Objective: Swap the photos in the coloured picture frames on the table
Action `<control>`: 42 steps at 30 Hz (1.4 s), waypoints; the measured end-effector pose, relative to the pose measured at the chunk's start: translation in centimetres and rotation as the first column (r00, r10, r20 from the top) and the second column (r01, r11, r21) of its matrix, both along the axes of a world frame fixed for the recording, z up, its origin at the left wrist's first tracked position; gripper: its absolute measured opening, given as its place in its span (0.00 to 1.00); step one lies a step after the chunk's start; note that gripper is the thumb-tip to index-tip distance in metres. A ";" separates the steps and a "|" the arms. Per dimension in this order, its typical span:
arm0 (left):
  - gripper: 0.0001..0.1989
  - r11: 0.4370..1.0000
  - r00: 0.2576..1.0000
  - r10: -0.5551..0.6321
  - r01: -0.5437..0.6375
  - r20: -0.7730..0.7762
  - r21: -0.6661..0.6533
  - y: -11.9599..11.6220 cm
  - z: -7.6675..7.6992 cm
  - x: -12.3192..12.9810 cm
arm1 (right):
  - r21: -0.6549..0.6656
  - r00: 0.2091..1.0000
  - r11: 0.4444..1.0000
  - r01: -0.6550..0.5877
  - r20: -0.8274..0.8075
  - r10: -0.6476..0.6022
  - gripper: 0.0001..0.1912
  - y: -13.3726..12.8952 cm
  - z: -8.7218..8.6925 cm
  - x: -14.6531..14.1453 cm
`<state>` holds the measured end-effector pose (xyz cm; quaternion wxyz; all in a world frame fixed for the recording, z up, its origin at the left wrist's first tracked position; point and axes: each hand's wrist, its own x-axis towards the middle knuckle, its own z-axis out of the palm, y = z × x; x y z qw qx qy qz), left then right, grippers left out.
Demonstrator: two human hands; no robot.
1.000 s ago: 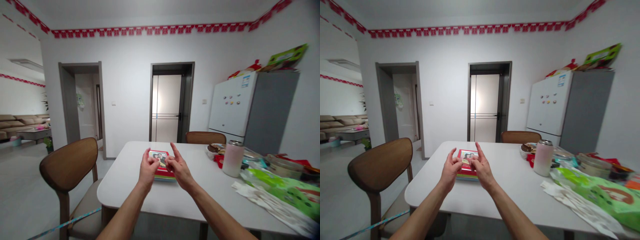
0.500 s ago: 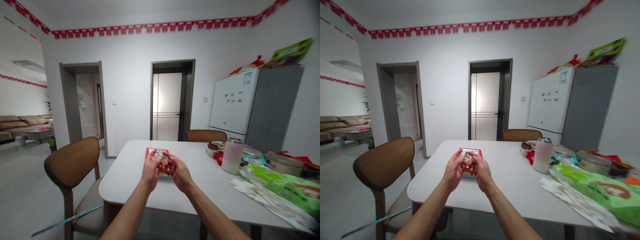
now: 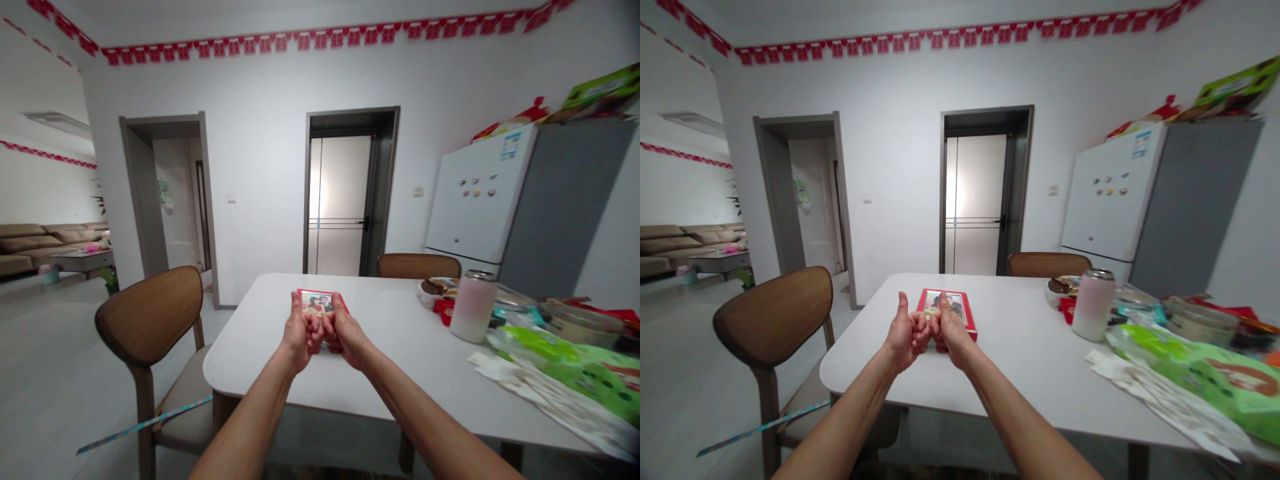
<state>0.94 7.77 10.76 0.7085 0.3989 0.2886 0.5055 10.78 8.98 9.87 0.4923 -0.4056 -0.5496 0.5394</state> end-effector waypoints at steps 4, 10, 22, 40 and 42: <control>0.31 0.992 0.996 0.070 -0.075 -0.049 -0.106 1.2 -2.8 -0.2 | 0.439 0.728 0.876 0.200 0.532 -0.433 0.24 3.3 -2.3 0.4; 0.20 0.955 0.978 0.187 -0.204 -0.096 -0.215 2.5 -8.5 0.4 | 0.576 0.420 0.816 0.048 0.730 -0.539 0.18 5.9 -4.9 2.2; 0.17 0.816 0.845 0.531 -0.486 -0.072 0.313 -3.9 -7.7 2.1 | 0.460 0.859 0.886 0.049 0.433 -0.272 0.25 -4.8 -4.3 2.7; 0.14 -0.146 0.269 0.963 0.444 0.024 0.884 -6.9 -14.6 3.1 | -0.037 0.979 0.982 0.187 0.089 -0.183 0.19 -5.8 -9.3 7.6; 0.15 -0.045 0.247 0.964 0.513 -0.097 0.857 -6.6 -14.5 3.2 | 0.075 0.914 0.969 0.236 0.322 -0.248 0.19 -4.2 -9.9 8.3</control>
